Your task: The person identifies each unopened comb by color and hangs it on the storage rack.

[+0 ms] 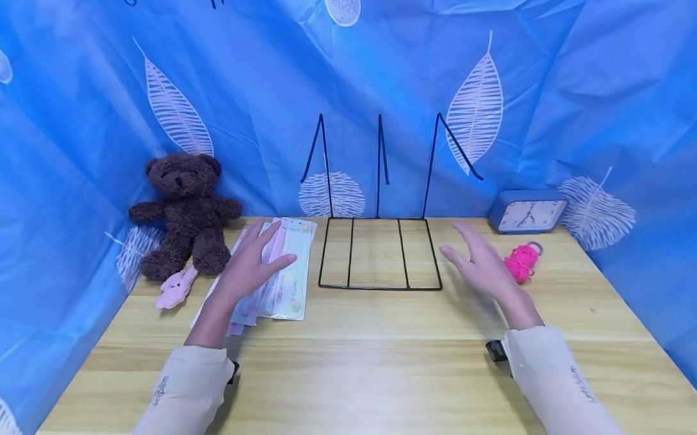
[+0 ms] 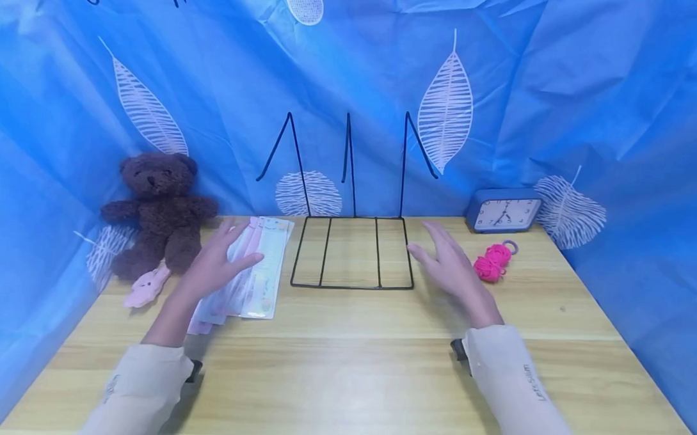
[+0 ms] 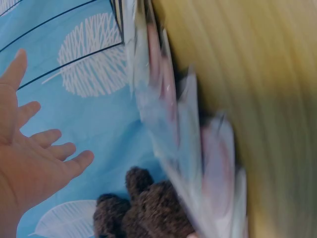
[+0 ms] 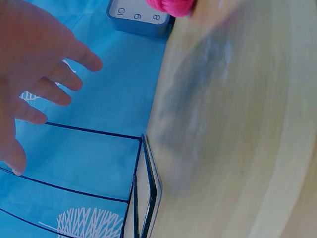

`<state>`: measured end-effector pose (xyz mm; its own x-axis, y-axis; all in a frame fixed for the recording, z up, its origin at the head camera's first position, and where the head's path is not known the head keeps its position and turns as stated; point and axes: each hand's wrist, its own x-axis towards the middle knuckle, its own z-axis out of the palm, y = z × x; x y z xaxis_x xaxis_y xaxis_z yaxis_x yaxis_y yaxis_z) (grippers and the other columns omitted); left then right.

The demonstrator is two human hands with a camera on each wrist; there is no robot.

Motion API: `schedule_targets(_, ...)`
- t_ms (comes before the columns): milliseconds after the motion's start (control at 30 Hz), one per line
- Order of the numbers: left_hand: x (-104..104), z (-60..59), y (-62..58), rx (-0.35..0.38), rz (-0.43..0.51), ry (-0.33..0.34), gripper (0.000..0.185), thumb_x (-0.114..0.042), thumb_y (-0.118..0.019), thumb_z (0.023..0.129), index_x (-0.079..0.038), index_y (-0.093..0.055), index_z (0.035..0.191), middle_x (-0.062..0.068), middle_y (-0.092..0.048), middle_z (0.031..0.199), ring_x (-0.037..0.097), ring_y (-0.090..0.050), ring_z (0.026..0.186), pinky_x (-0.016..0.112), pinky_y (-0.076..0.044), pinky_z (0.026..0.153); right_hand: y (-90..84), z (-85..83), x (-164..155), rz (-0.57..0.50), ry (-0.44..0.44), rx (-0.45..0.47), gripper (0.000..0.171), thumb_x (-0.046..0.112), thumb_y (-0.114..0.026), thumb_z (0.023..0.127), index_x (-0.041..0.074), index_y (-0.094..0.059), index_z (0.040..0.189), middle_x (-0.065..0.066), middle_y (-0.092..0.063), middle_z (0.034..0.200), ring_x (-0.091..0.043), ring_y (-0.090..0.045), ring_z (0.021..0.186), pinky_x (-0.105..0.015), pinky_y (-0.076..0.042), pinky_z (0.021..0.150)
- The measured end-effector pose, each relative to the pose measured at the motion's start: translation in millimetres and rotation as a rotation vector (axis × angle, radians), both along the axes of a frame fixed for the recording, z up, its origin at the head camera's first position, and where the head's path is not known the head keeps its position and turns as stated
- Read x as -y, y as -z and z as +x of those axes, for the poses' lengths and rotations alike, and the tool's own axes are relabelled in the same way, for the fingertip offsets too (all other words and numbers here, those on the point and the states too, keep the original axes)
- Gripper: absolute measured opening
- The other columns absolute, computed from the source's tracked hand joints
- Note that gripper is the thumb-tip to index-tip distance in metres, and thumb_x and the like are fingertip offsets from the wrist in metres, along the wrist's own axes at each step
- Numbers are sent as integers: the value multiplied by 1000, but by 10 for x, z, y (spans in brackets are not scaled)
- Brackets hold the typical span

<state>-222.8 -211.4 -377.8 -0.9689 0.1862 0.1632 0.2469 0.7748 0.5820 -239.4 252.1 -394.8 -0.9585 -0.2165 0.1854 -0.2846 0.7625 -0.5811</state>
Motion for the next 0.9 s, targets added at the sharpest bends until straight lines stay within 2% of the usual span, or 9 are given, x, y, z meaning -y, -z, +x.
schedule_targets(167, -34, -93, 78, 32, 83, 2, 87, -41, -74, 93, -10, -29, 160, 23, -14, 166, 44, -15, 150, 63, -21, 116, 55, -42, 53, -71, -2, 21, 75, 49, -52, 104, 11, -23, 161, -21, -22, 164, -45, -21, 149, -65, -18, 116)
schedule_targets(367, -54, -189, 186, 28, 117, -16, 92, -33, -80, 88, -1, -29, 158, 28, -30, 159, 45, -25, 147, 59, -23, 117, 108, -46, 109, -185, 6, 54, 71, 40, -56, 105, 10, -25, 161, -20, -24, 164, -44, -24, 148, -63, -23, 115)
schedule_targets(533, -44, -238, 285, 94, 150, -43, 97, -28, -84, 85, 1, -27, 158, 31, -34, 155, 48, -32, 142, 59, -29, 114, 202, -67, 123, -294, 0, 78, 75, 41, -58, 103, 5, -26, 159, -20, -27, 163, -41, -26, 148, -58, -27, 116)
schedule_targets(700, -36, -275, 348, 152, 183, -64, 99, -27, -85, 84, -3, -25, 160, 32, -37, 152, 48, -39, 138, 58, -34, 111, 247, -88, 138, -330, -18, 102, 82, 40, -66, 99, 0, -26, 158, -23, -28, 161, -42, -29, 146, -56, -30, 115)
schedule_targets(900, -42, -314, 383, 210, 190, -54, 100, -23, -84, 85, -1, -22, 160, 32, -36, 154, 48, -38, 140, 57, -33, 113, 254, -88, 142, -362, -9, 191, 83, 30, -73, 95, -1, -27, 157, -28, -29, 159, -47, -31, 144, -58, -32, 113)
